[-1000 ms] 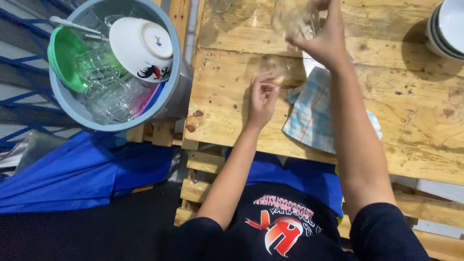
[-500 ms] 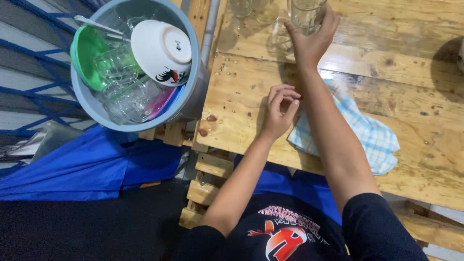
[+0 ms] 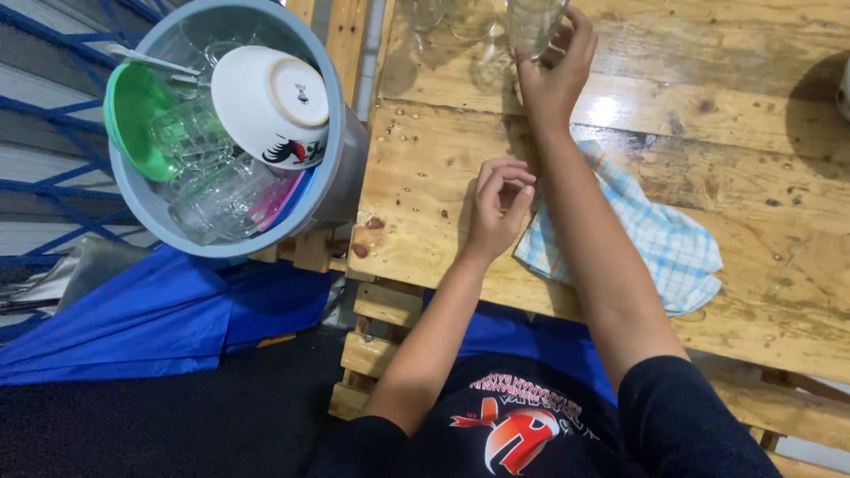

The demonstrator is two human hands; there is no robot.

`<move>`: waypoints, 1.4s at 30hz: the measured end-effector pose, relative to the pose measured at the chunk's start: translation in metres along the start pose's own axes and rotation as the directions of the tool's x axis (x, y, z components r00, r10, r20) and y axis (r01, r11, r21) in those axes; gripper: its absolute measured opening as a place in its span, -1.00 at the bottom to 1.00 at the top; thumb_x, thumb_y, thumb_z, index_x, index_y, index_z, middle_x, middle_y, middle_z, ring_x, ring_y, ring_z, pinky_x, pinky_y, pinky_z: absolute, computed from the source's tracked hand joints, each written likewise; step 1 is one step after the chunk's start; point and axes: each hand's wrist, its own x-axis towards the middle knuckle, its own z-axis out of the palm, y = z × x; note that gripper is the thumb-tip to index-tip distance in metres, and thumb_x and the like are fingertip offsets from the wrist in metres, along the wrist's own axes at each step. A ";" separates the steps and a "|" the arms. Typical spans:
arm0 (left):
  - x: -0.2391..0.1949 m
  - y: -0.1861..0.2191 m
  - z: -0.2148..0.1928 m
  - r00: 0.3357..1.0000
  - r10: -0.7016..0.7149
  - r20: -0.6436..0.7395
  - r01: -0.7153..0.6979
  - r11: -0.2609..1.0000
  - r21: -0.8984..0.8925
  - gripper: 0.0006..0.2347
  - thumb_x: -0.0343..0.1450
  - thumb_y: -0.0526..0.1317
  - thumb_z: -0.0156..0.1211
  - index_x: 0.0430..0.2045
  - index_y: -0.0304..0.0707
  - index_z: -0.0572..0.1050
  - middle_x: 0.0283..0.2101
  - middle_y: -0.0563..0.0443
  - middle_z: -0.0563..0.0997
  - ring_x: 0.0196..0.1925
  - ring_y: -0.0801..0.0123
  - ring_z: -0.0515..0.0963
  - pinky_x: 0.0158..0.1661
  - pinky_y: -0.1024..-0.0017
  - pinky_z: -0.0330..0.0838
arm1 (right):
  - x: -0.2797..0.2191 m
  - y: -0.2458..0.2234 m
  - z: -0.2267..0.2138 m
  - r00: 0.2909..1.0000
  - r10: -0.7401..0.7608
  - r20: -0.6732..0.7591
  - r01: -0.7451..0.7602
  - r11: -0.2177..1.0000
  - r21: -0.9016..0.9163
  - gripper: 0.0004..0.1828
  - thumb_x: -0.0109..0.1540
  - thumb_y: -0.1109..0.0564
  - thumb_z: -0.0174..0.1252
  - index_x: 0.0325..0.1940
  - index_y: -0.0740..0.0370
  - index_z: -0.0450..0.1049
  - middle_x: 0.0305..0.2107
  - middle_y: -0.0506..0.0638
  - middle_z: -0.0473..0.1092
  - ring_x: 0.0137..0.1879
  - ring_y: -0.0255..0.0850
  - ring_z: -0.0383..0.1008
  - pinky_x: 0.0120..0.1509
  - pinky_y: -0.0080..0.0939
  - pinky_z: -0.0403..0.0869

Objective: The person dries a glass and a white bowl using a blue and white checkered cloth. They wipe the items thoroughly and place them on a wooden table next to a stack of other bowls.

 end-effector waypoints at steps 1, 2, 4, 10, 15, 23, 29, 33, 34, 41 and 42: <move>0.001 0.000 0.000 1.000 0.004 0.006 -0.004 1.000 -0.004 -0.91 0.49 -0.26 0.11 -0.25 -0.25 0.52 0.00 -0.12 0.43 -0.11 0.37 0.54 -0.07 0.52 0.52 | 0.004 -0.005 -0.001 1.000 -0.001 -0.014 0.001 1.000 -0.010 -0.27 0.22 0.32 0.52 0.28 -0.01 0.22 -0.02 0.05 0.28 0.03 -0.14 0.45 -0.08 -0.26 0.66; -0.001 0.001 0.000 1.000 0.001 0.013 -0.001 1.000 -0.003 -0.91 0.49 -0.26 0.11 -0.25 -0.25 0.52 0.00 -0.12 0.43 -0.11 0.37 0.54 -0.07 0.52 0.52 | 0.004 -0.003 0.000 1.000 0.003 -0.019 -0.004 1.000 -0.011 -0.27 0.22 0.32 0.52 0.28 -0.01 0.22 -0.02 0.05 0.28 0.03 -0.14 0.45 -0.08 -0.26 0.66; 0.000 0.002 0.000 1.000 -0.023 0.007 0.023 1.000 0.000 -0.91 0.50 -0.25 0.10 -0.25 -0.23 0.52 -0.01 -0.10 0.43 -0.12 0.38 0.53 -0.12 0.54 0.50 | 0.008 0.001 0.006 1.000 -0.002 -0.015 0.002 1.000 -0.004 -0.28 0.20 0.37 0.51 0.25 0.00 0.24 -0.02 0.06 0.29 0.01 -0.15 0.48 -0.06 -0.31 0.71; 0.000 0.002 0.001 1.000 -0.009 0.004 0.009 1.000 0.009 -0.91 0.50 -0.24 0.10 -0.26 -0.23 0.52 -0.02 -0.10 0.44 -0.09 0.36 0.54 -0.10 0.52 0.53 | 0.016 0.015 0.016 0.999 -0.019 -0.043 0.018 0.999 -0.029 -0.28 0.17 0.37 0.58 0.21 0.00 0.29 -0.27 -0.02 0.27 -0.28 -0.26 0.34 -0.28 -0.35 0.52; 0.001 0.006 0.001 1.000 -0.029 0.005 0.029 0.999 0.020 -0.91 0.49 -0.24 0.10 -0.27 -0.23 0.52 -0.02 -0.09 0.44 -0.12 0.37 0.53 -0.12 0.52 0.52 | 0.023 0.019 0.020 0.999 0.025 -0.033 -0.027 0.999 -0.039 -0.21 0.15 0.29 0.68 0.26 0.02 0.30 -0.38 -0.09 0.36 -0.30 -0.28 0.40 -0.17 -0.26 0.50; 0.001 0.000 -0.001 0.999 -0.050 0.005 0.049 0.999 0.022 -0.90 0.49 -0.22 0.09 -0.27 -0.22 0.51 -0.02 -0.09 0.43 -0.14 0.38 0.53 -0.11 0.51 0.52 | 0.025 0.015 0.019 1.000 0.015 -0.006 -0.015 1.000 0.000 -0.29 0.15 0.30 0.65 0.12 0.06 0.27 -0.39 -0.06 0.34 -0.32 -0.25 0.42 -0.21 -0.25 0.50; -0.002 -0.002 -0.005 0.999 -0.024 -0.043 0.021 0.997 -0.070 -0.91 0.50 -0.22 0.09 -0.23 -0.19 0.51 -0.02 -0.04 0.43 0.04 0.37 0.52 -0.02 0.53 0.50 | 0.009 0.000 0.008 0.997 -0.075 0.026 0.071 0.988 0.134 -0.32 0.33 0.31 0.53 0.27 0.06 0.18 -0.26 0.01 0.26 -0.33 -0.27 0.24 -0.27 -0.25 0.32; -0.007 -0.016 -0.016 0.986 -0.041 -0.163 -0.008 0.959 -0.284 -0.89 0.54 -0.24 0.06 -0.11 -0.17 0.47 -0.06 0.03 0.49 -0.15 0.48 0.51 -0.09 0.62 0.47 | -0.002 -0.042 0.001 0.988 -0.139 0.074 0.147 0.982 -0.116 -0.53 0.32 0.18 0.41 0.18 0.13 0.28 -0.25 0.00 0.24 -0.18 -0.20 0.31 -0.23 -0.22 0.35; -0.007 -0.021 -0.018 0.972 -0.076 -0.221 -0.018 0.919 -0.393 -0.88 0.57 -0.27 0.04 -0.05 -0.19 0.46 -0.11 0.06 0.53 -0.26 0.53 0.51 -0.19 0.66 0.50 | -0.003 -0.055 0.001 0.973 -0.198 0.114 0.214 0.965 -0.151 -0.66 0.30 0.20 0.34 0.06 0.20 0.36 -0.28 0.03 0.21 -0.22 -0.17 0.29 -0.24 -0.19 0.34; 0.017 0.068 -0.114 0.809 0.250 -0.531 -0.242 0.966 0.087 -0.82 0.53 -0.17 0.12 -0.08 -0.22 0.38 -0.16 0.05 0.45 -0.21 0.45 0.44 -0.10 0.59 0.47 | -0.040 -0.157 0.028 0.813 -0.259 0.521 0.218 0.966 0.140 -0.54 0.33 0.03 0.31 0.22 0.17 0.31 0.00 0.09 0.32 0.06 -0.07 0.41 -0.01 -0.13 0.43; 0.020 0.077 -0.133 0.750 0.312 -0.584 -0.253 0.950 0.182 -0.83 0.52 -0.25 0.09 -0.07 -0.27 0.36 -0.09 0.00 0.42 -0.13 0.38 0.46 -0.06 0.52 0.52 | -0.040 -0.174 0.035 0.739 -0.327 0.589 0.252 0.945 0.208 -0.45 0.36 -0.02 0.31 0.30 0.19 0.25 0.08 0.13 0.27 0.15 -0.02 0.34 0.11 -0.06 0.41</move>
